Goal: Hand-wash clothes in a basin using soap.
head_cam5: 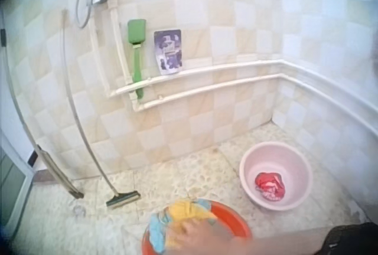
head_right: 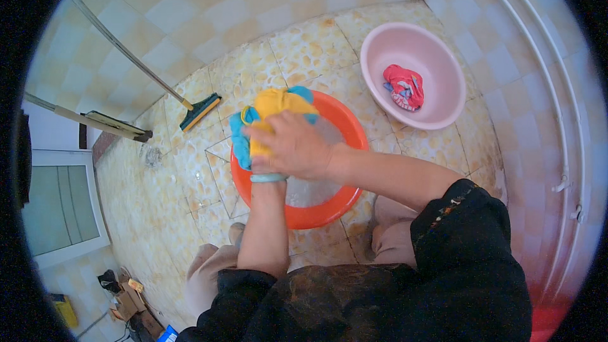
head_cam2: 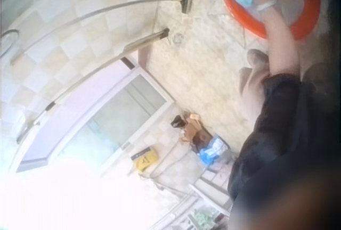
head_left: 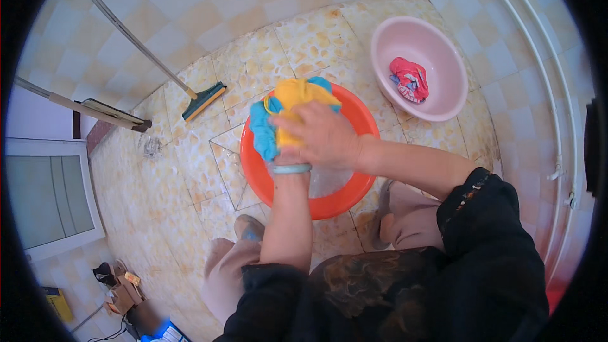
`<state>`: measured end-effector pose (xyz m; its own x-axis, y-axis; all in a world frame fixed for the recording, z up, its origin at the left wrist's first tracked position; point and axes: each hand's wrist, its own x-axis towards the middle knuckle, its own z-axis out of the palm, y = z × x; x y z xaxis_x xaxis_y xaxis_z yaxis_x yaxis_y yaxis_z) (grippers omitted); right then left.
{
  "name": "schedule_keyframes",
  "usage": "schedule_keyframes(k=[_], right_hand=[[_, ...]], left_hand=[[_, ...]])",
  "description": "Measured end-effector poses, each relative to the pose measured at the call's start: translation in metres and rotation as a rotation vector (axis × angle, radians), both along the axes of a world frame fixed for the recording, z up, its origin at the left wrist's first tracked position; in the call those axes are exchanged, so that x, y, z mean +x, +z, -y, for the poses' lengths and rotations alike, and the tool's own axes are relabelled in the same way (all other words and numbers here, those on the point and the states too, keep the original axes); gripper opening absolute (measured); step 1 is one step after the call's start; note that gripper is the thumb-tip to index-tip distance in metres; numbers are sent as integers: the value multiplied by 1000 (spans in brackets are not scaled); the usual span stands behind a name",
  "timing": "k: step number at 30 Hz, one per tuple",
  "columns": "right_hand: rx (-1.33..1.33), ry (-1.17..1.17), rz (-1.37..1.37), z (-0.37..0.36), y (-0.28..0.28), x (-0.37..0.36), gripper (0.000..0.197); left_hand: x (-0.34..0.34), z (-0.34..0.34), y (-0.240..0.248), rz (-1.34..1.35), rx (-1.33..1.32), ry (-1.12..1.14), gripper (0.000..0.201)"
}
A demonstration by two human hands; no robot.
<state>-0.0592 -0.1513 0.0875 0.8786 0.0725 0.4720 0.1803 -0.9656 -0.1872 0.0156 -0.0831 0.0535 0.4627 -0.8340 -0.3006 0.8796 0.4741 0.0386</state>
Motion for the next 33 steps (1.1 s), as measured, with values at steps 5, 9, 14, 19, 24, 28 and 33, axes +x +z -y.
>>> schedule_keyframes(k=[5, 9, 14, 19, 24, 28, 33], right_hand=[[126, -64, 64, 5, -3, 7, 50], [634, -584, -233, 71, 1, 31, 46], [632, -345, 15, 28, -7, 20, 43], [163, -163, 51, 14, 3, 16, 46], [855, -652, -98, 89, -38, 31, 45], [1715, -761, -153, 87, -37, 12, 52], [1698, -567, -177, 38, -28, 15, 54]], left_hand=[[3, 4, -1, 124, 3, -53, 35], [-14, 6, 8, 325, -25, 17, 37], [27, -4, -36, 284, -328, -100, 32], [-1, -8, -4, 140, 171, 45, 28], [3, -12, -14, 102, -23, 9, 37], [23, -17, -23, -249, -342, 59, 34], [-4, 1, -15, -31, -86, 94, 26]])
